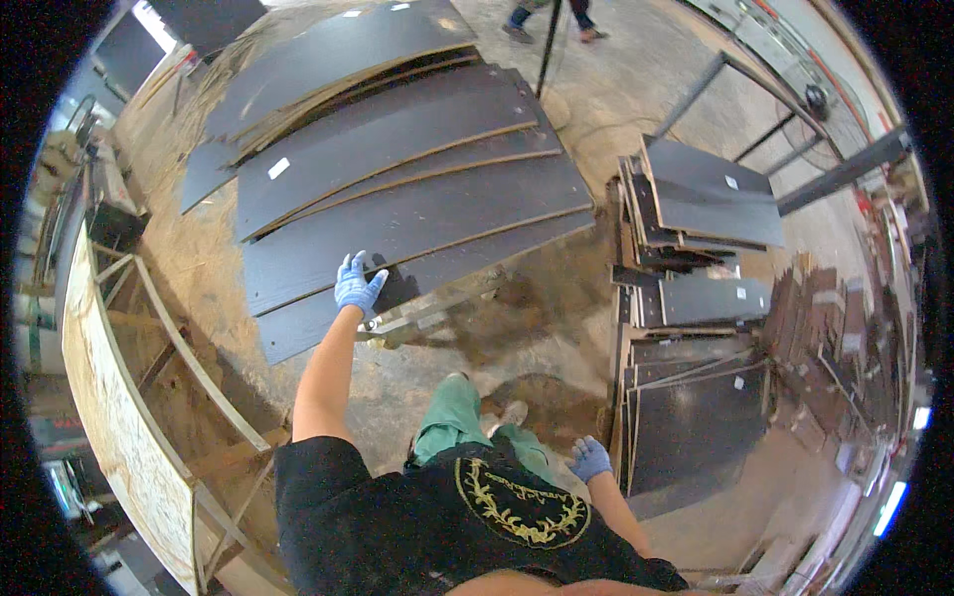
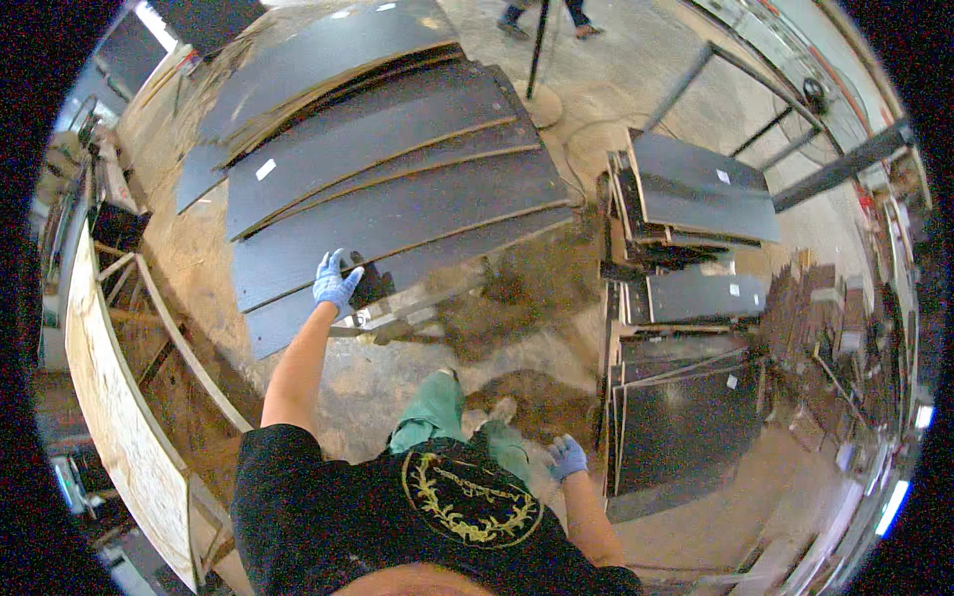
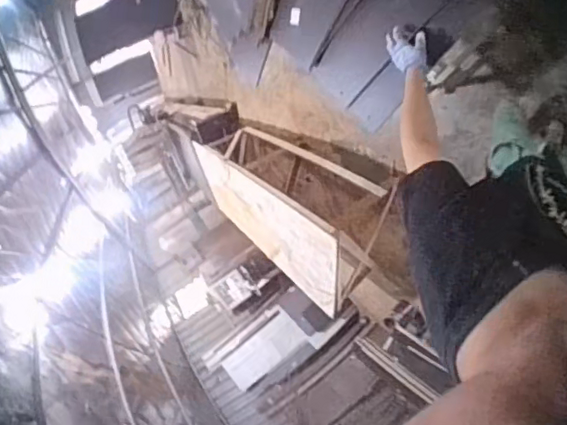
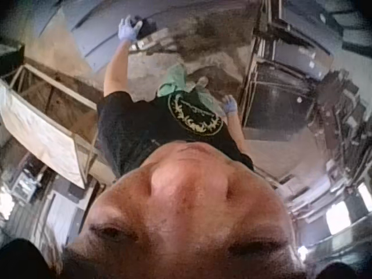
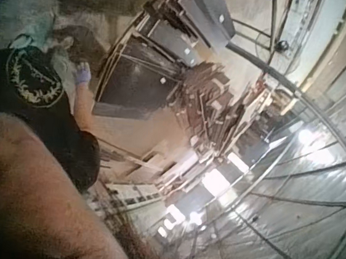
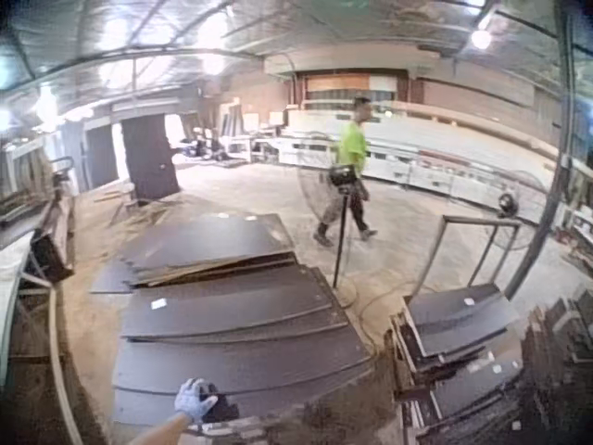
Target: The person uses a red-handled tool to adjust a circular machine component, then walks to a stack of large flat panels. They repeatedly pick up, flip, and place down individual panels, organizing them in a pile.
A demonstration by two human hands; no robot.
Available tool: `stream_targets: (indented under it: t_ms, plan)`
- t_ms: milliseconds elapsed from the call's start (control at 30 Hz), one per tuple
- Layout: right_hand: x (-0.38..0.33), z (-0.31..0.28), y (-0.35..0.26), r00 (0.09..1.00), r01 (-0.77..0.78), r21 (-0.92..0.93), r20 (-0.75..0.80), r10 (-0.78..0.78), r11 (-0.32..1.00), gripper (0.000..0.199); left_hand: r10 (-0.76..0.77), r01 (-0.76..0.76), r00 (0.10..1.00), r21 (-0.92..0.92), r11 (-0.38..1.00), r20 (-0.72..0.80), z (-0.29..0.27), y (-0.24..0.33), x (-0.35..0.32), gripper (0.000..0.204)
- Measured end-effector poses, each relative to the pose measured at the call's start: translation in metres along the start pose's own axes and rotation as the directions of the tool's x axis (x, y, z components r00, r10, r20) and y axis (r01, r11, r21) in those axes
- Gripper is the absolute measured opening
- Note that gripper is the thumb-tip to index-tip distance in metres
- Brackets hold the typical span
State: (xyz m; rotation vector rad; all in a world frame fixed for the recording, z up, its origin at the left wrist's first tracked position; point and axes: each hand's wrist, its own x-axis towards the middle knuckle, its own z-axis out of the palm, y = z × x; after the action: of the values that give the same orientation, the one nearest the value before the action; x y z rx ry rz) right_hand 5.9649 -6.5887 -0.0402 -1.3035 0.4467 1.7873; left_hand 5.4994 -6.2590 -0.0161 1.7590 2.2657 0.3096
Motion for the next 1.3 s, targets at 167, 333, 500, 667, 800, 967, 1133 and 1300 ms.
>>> stream_targets:
  t_ms: [167, 333, 500, 667, 800, 967, 1133, 1300]
  plan:
    - [0.076, 0.014, -0.092, 0.921, 0.193, -0.085, 0.360, -0.151, 0.977, 0.029, -0.262, 0.261, 0.965, -0.231, 0.937, 0.028, -0.027, -0.036, 0.054, 0.071]
    - [0.137, 0.301, -0.204, 0.513, 0.691, -0.706, 0.327, -0.794, 0.155, 0.039, -0.503, 0.450, 0.820, -0.235, 0.861, -0.273, -0.076, -0.186, 0.133, 0.075]
    - [0.205, 0.485, -0.287, 0.386, 0.374, -0.879, 0.438, -0.812, -0.297, 0.071, -0.594, 0.532, 0.773, -0.284, 0.798, -0.223, -0.095, -0.208, 0.204, 0.066]
    - [0.257, 0.560, -0.321, 0.421, 0.116, -0.945, 0.326, -0.846, -0.307, 0.082, -0.563, 0.463, 0.789, -0.365, 0.808, -0.245, -0.084, -0.244, 0.224, 0.056]
    - [0.248, 0.560, -0.320, 0.455, 0.047, -0.962, 0.260, -0.852, -0.268, 0.079, -0.624, 0.509, 0.755, -0.420, 0.752, -0.203, -0.089, -0.248, 0.218, 0.055]
    - [0.200, 0.467, -0.268, 0.390, 0.185, -0.960, 0.269, -0.881, -0.211, 0.068, -0.626, 0.495, 0.771, -0.506, 0.706, -0.120, -0.092, -0.259, 0.131, 0.054]
    - [0.142, 0.330, -0.186, 0.352, 0.442, -0.881, -0.004, -0.936, 0.170, 0.049, -0.755, 0.538, 0.655, -0.682, 0.495, -0.030, -0.075, -0.283, -0.010, 0.053]
    - [0.149, 0.233, -0.156, 0.269, 0.441, -0.857, -0.157, -0.950, 0.267, 0.038, -0.799, 0.638, 0.601, -0.602, 0.480, 0.000, -0.077, -0.275, -0.069, 0.052]
